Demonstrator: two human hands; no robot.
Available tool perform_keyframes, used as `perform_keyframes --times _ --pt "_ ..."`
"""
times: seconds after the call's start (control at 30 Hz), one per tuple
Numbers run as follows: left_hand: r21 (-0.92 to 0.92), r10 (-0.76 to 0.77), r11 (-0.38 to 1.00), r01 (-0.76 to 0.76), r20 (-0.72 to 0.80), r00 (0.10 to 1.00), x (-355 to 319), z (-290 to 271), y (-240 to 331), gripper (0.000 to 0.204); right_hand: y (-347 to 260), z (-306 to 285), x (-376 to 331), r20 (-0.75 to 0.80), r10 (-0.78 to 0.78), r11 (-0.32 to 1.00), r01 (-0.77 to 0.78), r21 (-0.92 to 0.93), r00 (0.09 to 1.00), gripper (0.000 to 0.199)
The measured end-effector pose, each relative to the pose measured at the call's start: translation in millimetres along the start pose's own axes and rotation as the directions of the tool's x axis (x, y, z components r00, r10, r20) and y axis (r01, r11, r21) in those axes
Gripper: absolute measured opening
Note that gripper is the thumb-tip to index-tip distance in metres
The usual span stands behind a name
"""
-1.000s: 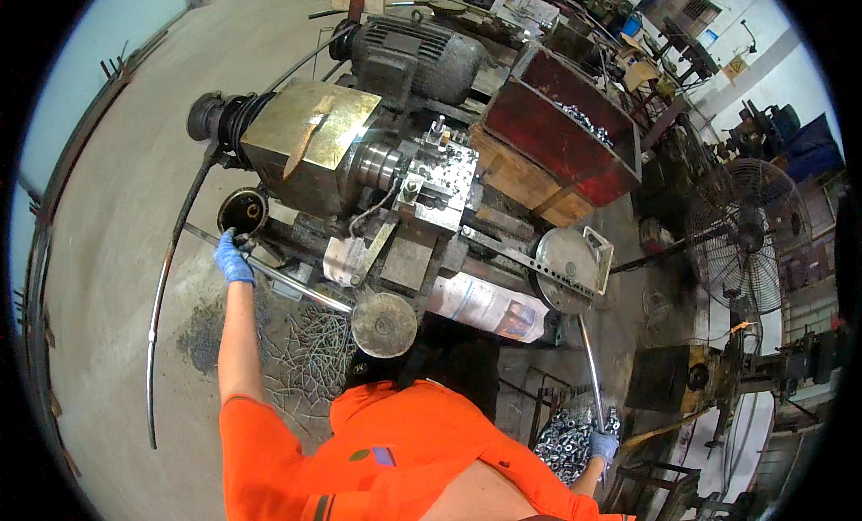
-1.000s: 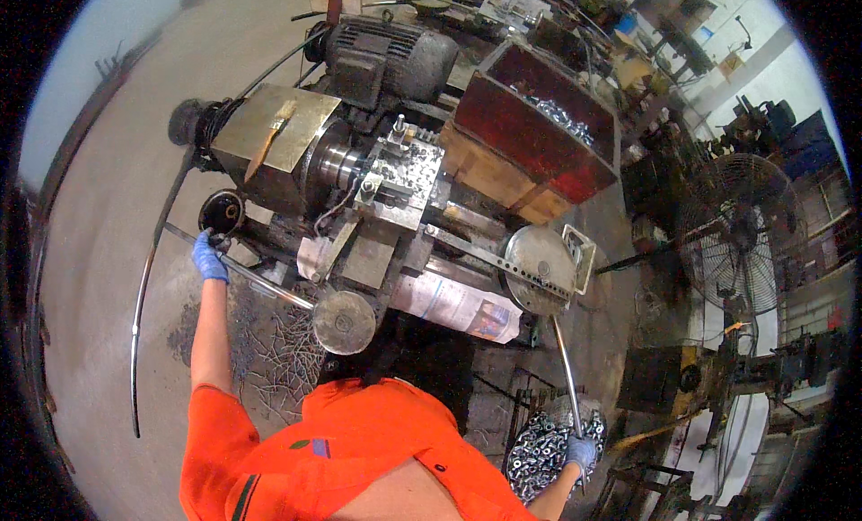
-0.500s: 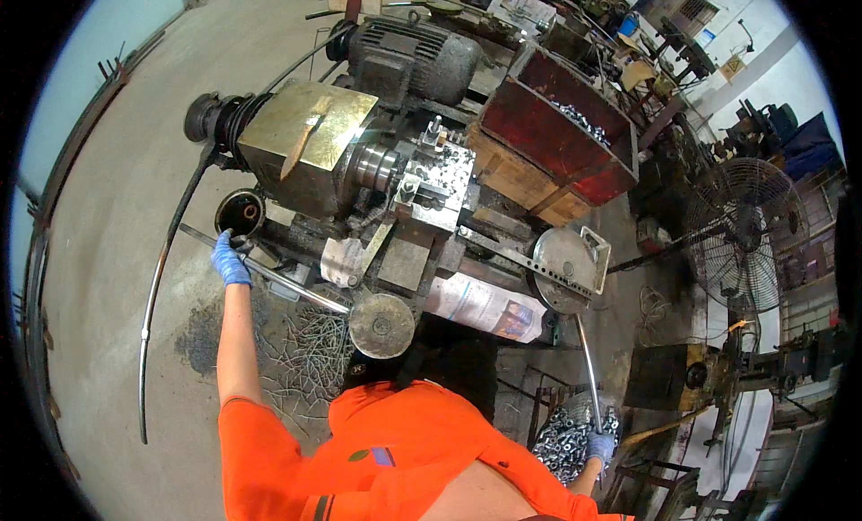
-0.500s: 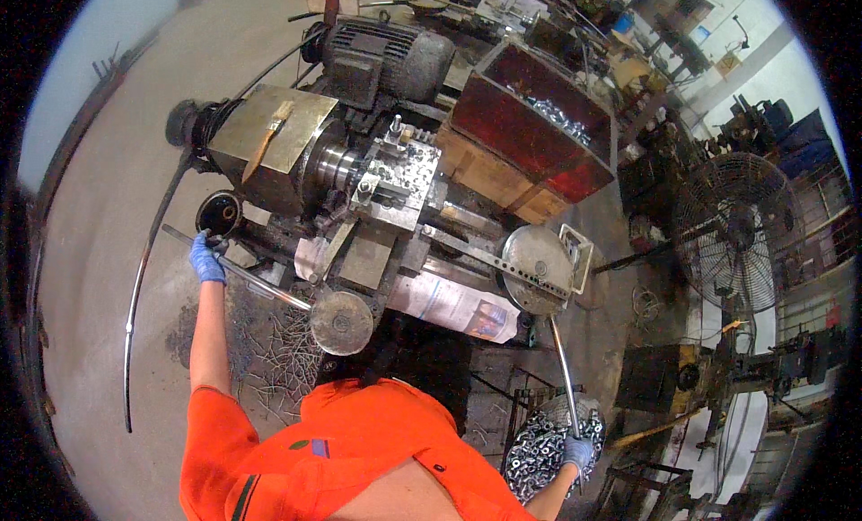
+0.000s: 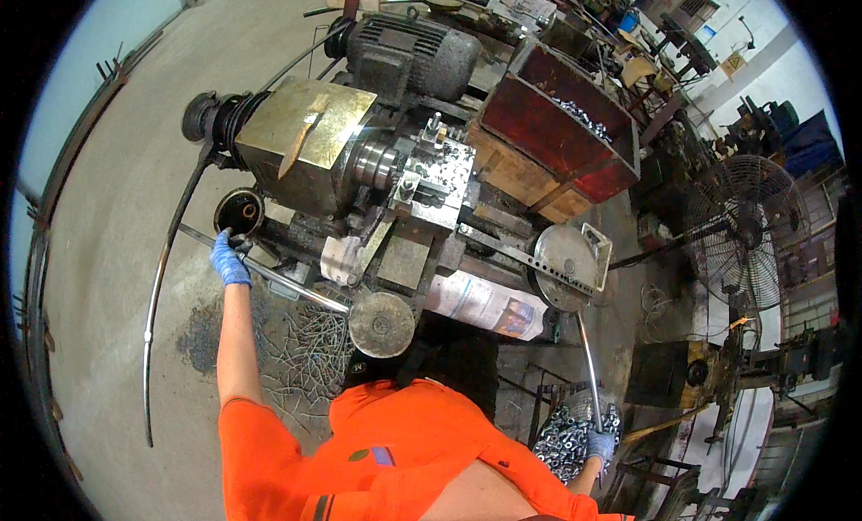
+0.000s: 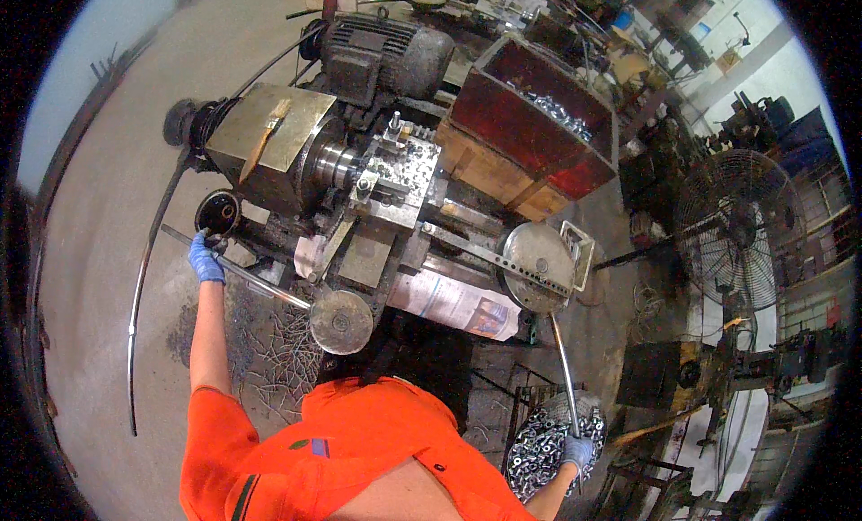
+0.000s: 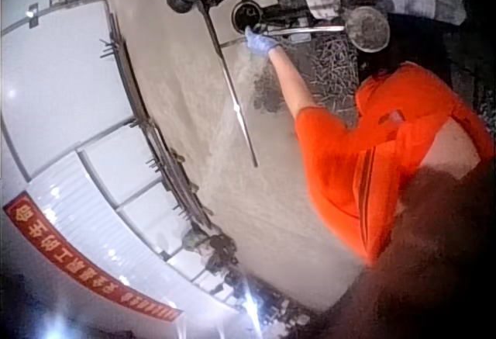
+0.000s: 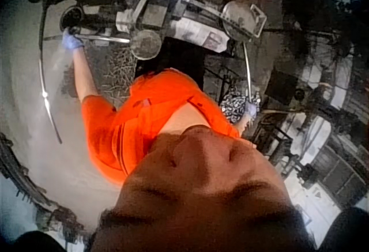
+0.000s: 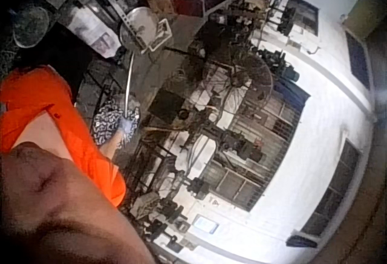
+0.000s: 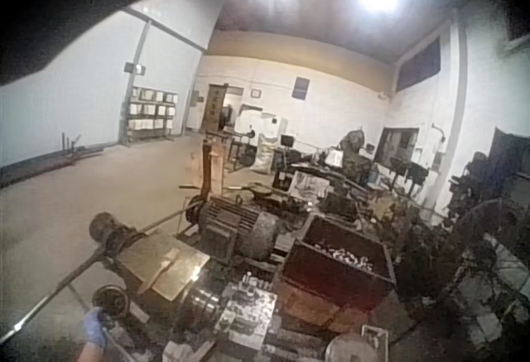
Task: The person operates a lathe machine to process metal components, repeatedly loading workpieces into the machine, adjusting levers to control the cutting or shaping process, and removing the finished parts into a container.
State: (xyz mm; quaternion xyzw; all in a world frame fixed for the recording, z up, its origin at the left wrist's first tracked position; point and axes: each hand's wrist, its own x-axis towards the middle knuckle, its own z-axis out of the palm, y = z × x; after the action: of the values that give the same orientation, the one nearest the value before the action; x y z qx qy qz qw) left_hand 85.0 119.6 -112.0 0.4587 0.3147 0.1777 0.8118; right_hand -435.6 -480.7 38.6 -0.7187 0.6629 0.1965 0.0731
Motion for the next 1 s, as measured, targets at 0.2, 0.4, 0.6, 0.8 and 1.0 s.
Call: perform_keyframes --times 0.2,0.4,0.6,0.8,1.0 --pt "-0.049 -0.019 0.999 0.021 0.049 0.999 14.9 -3.5 -6.2 0.02 61.0 65.0 83.7 -0.092 0.111 0.994 -0.11 0.02 0.99 0.059" --pt "-0.04 -0.001 0.999 0.003 0.038 0.999 9.1 -1.9 -4.4 0.021 76.8 82.3 86.4 -0.269 0.04 0.992 -0.005 0.13 0.962 0.046" --pt "-0.059 -0.007 0.998 0.008 0.029 1.0 4.5 -2.1 -3.0 0.021 46.8 51.1 58.2 -0.122 0.079 0.997 -0.076 0.029 0.989 0.063" --pt "-0.065 -0.01 0.998 0.012 0.032 0.999 7.0 -3.2 -2.3 0.019 64.8 78.8 70.8 -0.423 -0.204 0.972 0.235 0.023 0.883 0.06" --pt "-0.091 -0.003 0.996 0.009 0.065 0.998 3.0 -1.2 -2.6 0.02 67.7 83.5 87.8 -0.264 0.086 0.996 -0.079 0.036 0.961 0.062"
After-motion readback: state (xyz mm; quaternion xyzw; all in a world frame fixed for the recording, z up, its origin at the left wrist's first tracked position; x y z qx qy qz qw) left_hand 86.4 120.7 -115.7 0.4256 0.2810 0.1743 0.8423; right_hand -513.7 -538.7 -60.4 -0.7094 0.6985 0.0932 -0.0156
